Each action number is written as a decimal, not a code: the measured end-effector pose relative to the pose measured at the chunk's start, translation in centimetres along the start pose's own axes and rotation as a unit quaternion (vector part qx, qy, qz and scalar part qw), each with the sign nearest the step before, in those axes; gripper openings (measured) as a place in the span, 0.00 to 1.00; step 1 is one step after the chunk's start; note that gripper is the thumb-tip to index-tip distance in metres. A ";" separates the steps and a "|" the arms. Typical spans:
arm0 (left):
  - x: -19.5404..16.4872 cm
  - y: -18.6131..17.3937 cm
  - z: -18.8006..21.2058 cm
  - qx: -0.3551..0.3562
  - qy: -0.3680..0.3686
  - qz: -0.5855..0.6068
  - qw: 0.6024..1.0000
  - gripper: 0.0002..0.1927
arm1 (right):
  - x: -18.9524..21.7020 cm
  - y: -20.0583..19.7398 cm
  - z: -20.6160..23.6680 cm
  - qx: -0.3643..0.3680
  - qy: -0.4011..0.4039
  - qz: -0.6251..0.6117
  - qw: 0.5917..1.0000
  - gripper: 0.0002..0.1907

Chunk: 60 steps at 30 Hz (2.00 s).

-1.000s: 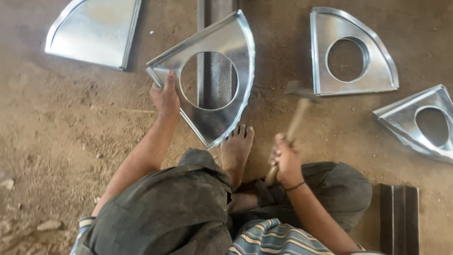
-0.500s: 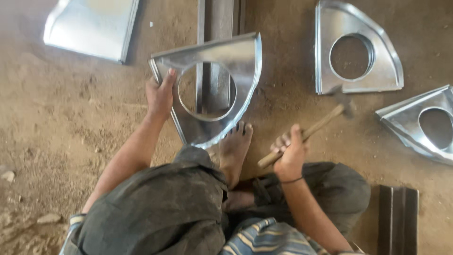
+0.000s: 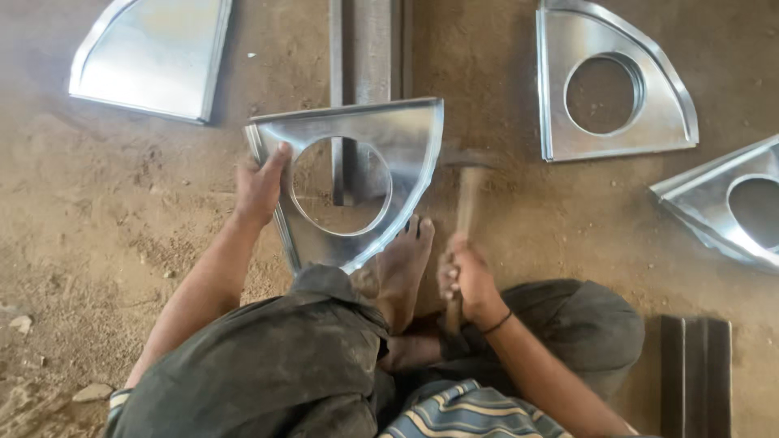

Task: The person sits on the ground and hammers the folded edges of triangular sheet-metal panels with a cutout hole against a steel angle bar, bending and flattening the edges. They reposition each panel, work along its edge, and set finished panels aside with other completed pieces.

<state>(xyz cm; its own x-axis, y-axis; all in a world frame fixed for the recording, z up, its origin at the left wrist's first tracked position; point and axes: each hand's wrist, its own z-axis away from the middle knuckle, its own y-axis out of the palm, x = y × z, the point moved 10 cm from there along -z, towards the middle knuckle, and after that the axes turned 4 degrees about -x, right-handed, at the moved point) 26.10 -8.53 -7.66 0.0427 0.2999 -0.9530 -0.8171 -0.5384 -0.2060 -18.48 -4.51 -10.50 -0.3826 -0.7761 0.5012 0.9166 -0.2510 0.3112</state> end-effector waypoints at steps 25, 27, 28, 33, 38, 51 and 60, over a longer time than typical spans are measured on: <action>1.8 -2.2 -0.3 0.019 -0.075 0.000 0.997 0.15 | 2.9 4.1 -3.8 0.157 0.066 0.051 0.984 0.31; 1.1 -2.5 -0.4 0.016 -0.039 -0.010 0.999 0.13 | 3.9 5.0 -3.3 0.171 0.024 0.007 0.985 0.31; 0.8 -2.6 -0.4 0.008 -0.025 -0.015 1.000 0.13 | 5.0 5.1 -3.1 0.165 -0.030 -0.031 0.985 0.30; 0.8 -2.0 0.1 0.022 -0.031 0.012 0.999 0.15 | 4.0 4.0 -2.7 0.091 -0.042 -0.034 0.994 0.26; 0.4 -1.6 0.3 0.013 -0.039 0.015 0.999 0.15 | 3.4 3.0 -2.9 0.066 -0.038 0.029 0.997 0.27; -0.6 -1.7 0.0 -0.013 -0.010 0.017 1.000 0.13 | 4.0 2.8 -0.1 0.087 -0.103 -0.073 0.988 0.23; -0.8 -0.9 -0.1 -0.008 -0.013 0.000 1.000 0.16 | 2.6 2.7 0.0 0.072 -0.065 -0.013 0.995 0.24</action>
<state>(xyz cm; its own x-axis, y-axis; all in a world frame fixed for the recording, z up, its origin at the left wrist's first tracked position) 26.85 -8.33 -6.77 0.0271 0.3199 -0.9471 -0.8083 -0.5504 -0.2090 -16.99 -7.22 -8.35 -0.4265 -0.6868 0.5885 0.8835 -0.1772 0.4336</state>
